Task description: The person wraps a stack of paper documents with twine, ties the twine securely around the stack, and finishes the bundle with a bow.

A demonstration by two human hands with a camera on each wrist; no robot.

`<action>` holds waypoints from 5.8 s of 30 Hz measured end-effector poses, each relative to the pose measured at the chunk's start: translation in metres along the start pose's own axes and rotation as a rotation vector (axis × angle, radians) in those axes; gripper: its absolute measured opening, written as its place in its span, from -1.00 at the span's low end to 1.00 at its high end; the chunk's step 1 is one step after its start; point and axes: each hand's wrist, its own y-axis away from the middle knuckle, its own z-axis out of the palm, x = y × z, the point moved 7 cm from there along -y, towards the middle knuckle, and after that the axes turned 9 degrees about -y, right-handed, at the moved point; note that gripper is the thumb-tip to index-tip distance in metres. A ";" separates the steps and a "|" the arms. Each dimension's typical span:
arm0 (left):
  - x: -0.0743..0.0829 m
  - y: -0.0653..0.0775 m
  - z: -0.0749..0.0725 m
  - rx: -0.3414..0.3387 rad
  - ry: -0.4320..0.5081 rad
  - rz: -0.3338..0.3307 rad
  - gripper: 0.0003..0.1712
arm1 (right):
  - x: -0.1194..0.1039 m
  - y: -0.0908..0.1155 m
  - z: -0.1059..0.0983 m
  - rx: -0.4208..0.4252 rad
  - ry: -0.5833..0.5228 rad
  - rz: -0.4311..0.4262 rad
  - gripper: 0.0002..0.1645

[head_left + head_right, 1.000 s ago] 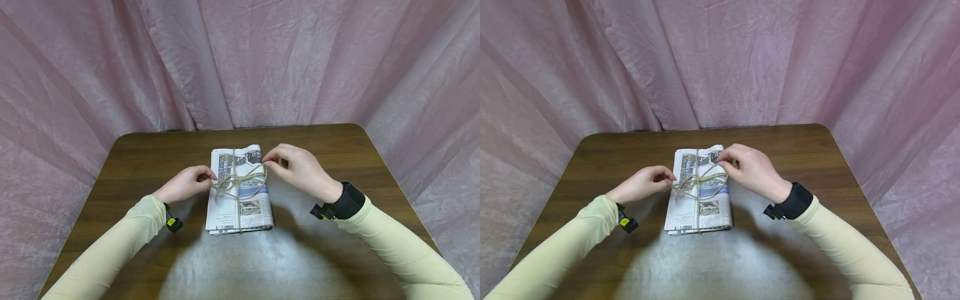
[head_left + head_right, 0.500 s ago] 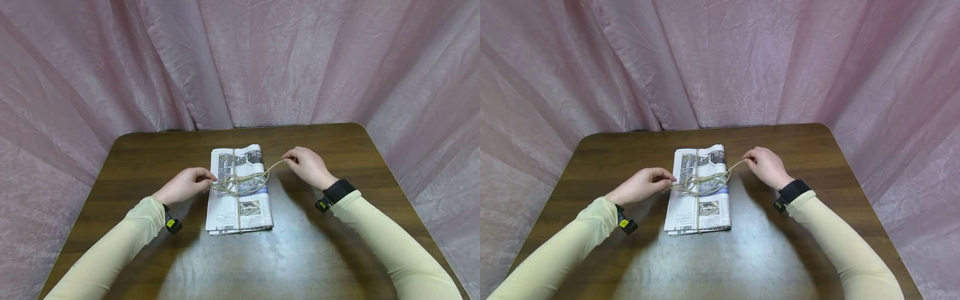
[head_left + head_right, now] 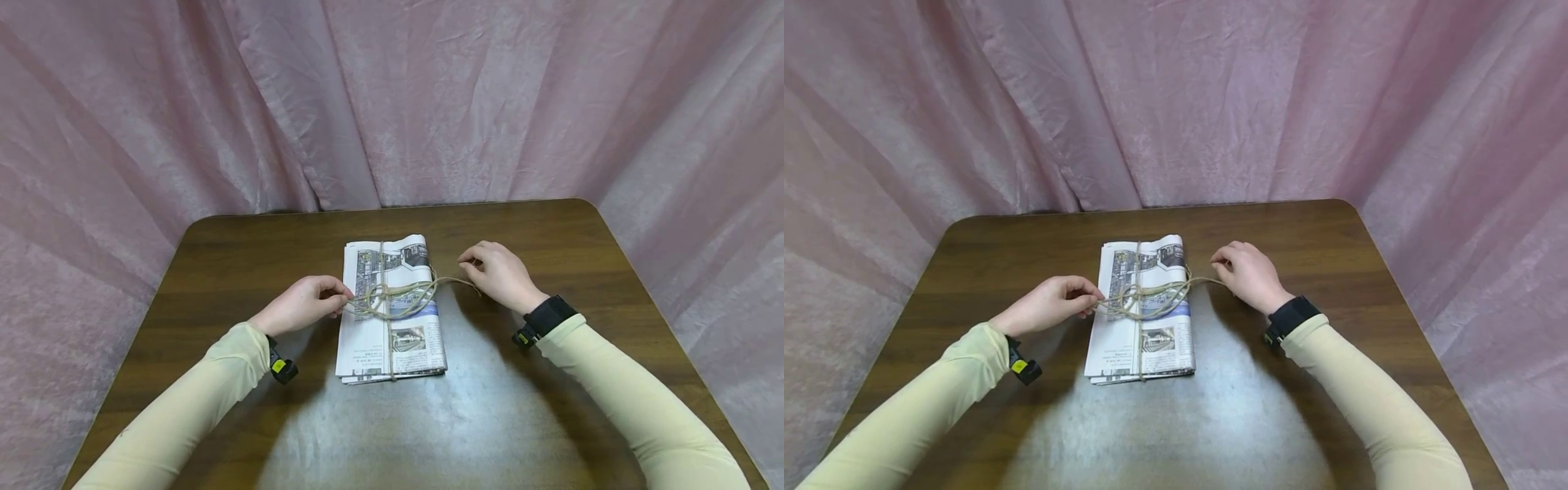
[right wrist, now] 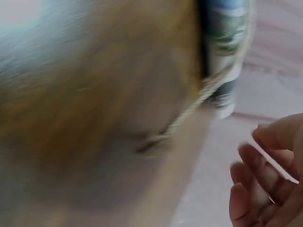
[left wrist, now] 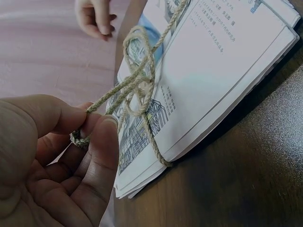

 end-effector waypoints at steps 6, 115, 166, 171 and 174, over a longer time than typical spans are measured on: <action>-0.001 0.002 -0.001 0.005 -0.015 -0.006 -0.76 | -0.048 -0.001 0.014 -0.083 0.010 -0.199 -0.89; -0.028 0.001 0.002 0.103 -0.200 -0.115 -0.71 | -0.094 -0.063 0.095 -0.280 -0.132 0.012 -0.88; -0.005 -0.049 0.017 0.070 0.018 -0.061 -0.81 | -0.089 -0.051 0.097 -0.236 -0.172 0.037 -0.86; -0.007 -0.051 0.020 0.068 0.089 -0.102 -0.76 | -0.084 -0.051 0.100 -0.228 -0.185 0.055 -0.94; -0.009 -0.053 0.024 0.050 0.115 -0.129 -0.71 | -0.083 -0.051 0.101 -0.223 -0.186 0.057 -0.95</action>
